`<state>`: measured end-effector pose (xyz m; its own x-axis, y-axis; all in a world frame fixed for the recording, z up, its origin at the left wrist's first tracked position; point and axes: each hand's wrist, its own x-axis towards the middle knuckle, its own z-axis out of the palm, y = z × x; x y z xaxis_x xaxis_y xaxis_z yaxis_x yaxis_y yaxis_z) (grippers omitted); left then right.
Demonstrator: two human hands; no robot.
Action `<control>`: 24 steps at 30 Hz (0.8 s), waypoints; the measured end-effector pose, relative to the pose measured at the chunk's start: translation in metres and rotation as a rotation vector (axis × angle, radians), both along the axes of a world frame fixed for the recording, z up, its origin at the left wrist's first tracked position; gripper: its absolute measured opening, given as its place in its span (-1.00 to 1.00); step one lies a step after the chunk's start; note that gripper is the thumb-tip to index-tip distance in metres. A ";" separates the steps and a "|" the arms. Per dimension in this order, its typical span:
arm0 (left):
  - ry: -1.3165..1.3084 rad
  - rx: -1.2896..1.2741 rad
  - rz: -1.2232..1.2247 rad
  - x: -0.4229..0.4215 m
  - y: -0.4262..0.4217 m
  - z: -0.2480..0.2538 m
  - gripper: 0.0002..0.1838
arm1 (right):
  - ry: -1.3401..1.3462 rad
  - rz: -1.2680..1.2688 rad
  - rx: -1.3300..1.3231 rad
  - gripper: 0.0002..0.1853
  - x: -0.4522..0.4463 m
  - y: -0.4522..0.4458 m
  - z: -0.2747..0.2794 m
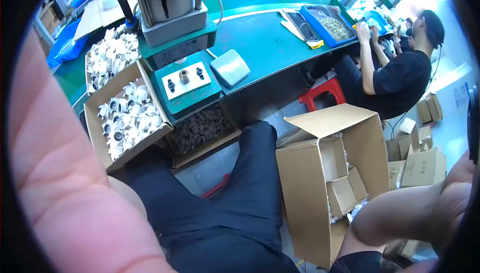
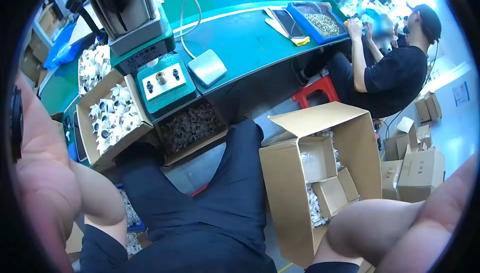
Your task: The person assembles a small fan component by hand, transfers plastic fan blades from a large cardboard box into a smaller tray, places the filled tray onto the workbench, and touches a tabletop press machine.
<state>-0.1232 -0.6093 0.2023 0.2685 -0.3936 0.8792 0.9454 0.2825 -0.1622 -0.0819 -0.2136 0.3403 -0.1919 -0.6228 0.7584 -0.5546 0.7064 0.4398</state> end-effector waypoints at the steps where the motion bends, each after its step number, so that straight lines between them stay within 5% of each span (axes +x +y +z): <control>1: 0.000 -0.021 0.003 -0.007 0.002 0.004 -0.56 | 0.013 -0.006 -0.002 -0.56 0.011 0.028 0.005; 5: 0.040 -0.116 -0.080 -0.052 0.024 0.037 -0.55 | 0.097 -0.130 -0.023 -0.55 0.040 0.059 0.021; 6: 0.033 -0.140 -0.101 -0.058 0.030 0.042 -0.55 | 0.100 -0.161 -0.027 -0.55 0.021 0.000 0.019; 9: 0.065 -0.203 -0.073 -0.069 0.034 0.056 -0.55 | 0.166 -0.169 -0.037 -0.54 0.106 0.153 0.024; 10: 0.098 -0.217 -0.050 -0.072 0.035 0.064 -0.55 | 0.211 -0.160 -0.036 -0.53 0.043 0.012 0.020; 14: 0.215 -0.261 0.097 -0.073 0.024 0.095 -0.54 | 0.387 -0.076 -0.029 -0.52 0.041 -0.012 0.023; 19: 0.086 -0.410 0.165 -0.062 0.021 0.098 -0.53 | 0.316 -0.064 -0.090 -0.51 0.045 0.023 0.011; 20: 0.081 -0.411 0.164 -0.066 0.027 0.099 -0.53 | 0.175 0.023 -0.070 -0.68 0.053 0.037 0.005; 22: 0.015 -0.439 0.165 -0.062 0.034 0.098 -0.52 | -0.166 0.203 -0.059 -0.52 0.065 0.055 -0.009; 24: -0.093 -0.503 0.182 -0.046 0.032 0.092 -0.52 | -0.207 0.222 -0.086 -0.56 0.058 0.050 -0.021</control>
